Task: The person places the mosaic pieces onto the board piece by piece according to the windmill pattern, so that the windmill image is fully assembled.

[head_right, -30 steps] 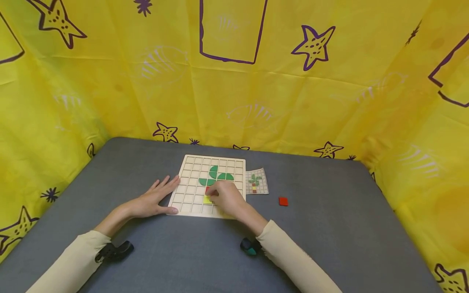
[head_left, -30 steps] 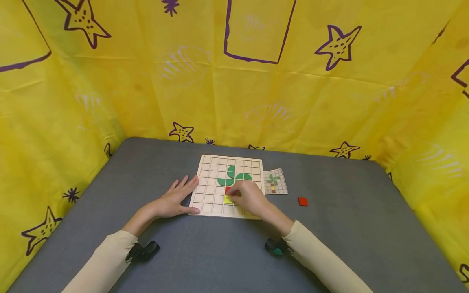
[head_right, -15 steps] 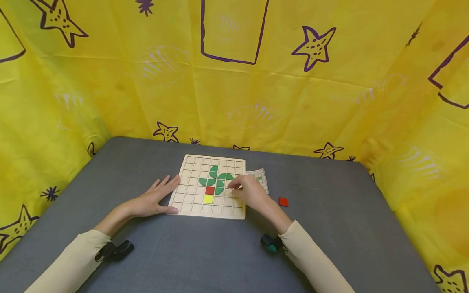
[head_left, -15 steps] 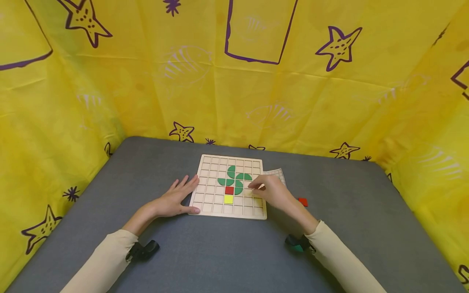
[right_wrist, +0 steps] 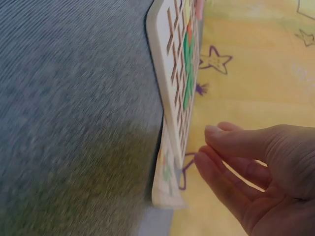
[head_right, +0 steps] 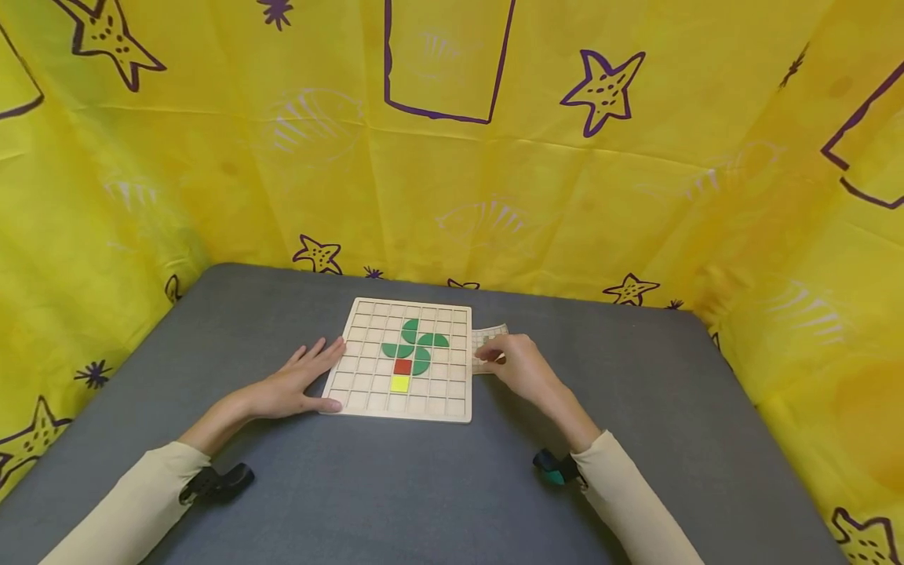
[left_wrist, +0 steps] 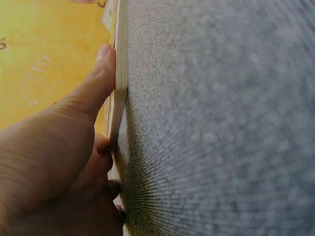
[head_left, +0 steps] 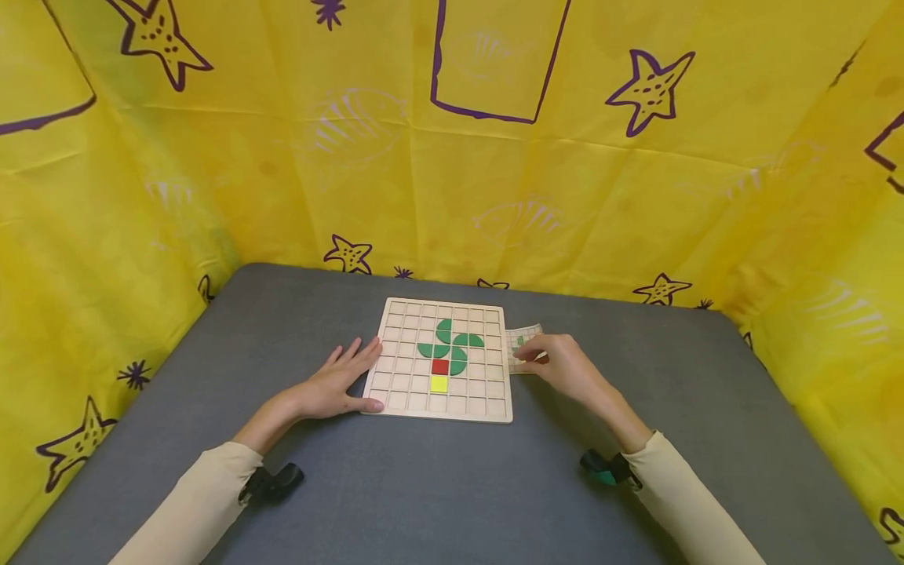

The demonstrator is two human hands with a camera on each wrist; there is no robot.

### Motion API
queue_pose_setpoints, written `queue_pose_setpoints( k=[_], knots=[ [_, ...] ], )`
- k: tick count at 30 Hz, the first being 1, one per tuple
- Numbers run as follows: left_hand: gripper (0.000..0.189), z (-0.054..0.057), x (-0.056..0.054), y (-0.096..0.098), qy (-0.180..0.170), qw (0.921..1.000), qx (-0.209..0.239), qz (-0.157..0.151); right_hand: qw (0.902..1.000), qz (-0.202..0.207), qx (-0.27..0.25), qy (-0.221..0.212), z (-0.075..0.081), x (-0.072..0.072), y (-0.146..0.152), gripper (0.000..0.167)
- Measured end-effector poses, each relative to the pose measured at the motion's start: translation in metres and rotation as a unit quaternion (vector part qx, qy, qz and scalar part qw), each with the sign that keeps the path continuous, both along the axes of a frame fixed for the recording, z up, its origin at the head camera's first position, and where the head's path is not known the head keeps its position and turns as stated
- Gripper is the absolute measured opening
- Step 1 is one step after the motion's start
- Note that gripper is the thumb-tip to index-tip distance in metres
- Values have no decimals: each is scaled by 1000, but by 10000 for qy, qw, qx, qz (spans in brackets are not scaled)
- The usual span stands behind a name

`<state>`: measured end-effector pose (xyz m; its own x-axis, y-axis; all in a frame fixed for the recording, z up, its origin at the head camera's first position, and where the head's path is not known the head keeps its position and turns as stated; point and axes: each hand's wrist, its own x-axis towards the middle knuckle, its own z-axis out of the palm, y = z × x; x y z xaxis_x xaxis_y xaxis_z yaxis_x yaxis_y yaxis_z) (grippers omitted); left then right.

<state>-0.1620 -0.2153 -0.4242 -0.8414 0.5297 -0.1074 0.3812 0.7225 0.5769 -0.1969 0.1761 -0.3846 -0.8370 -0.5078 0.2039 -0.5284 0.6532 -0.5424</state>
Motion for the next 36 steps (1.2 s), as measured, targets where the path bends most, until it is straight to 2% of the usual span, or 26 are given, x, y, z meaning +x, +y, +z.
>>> queue_pose_setpoints(
  k=[11,21,30,36],
  knots=[
    [101,3,-2,1,27,10000,-58,-6,9992,-224,296,-112,-2,1,36,16],
    [101,3,0,1,-17,10000,-61,-3,9987,-238,324,-302,1,6,75,28],
    [101,4,2,0,-38,10000,-1,26,9938,-271,945,-521,-1,12,91,28],
    [102,4,1,1,-69,10000,8,18,9949,-246,913,-353,-6,14,96,23]
  ],
)
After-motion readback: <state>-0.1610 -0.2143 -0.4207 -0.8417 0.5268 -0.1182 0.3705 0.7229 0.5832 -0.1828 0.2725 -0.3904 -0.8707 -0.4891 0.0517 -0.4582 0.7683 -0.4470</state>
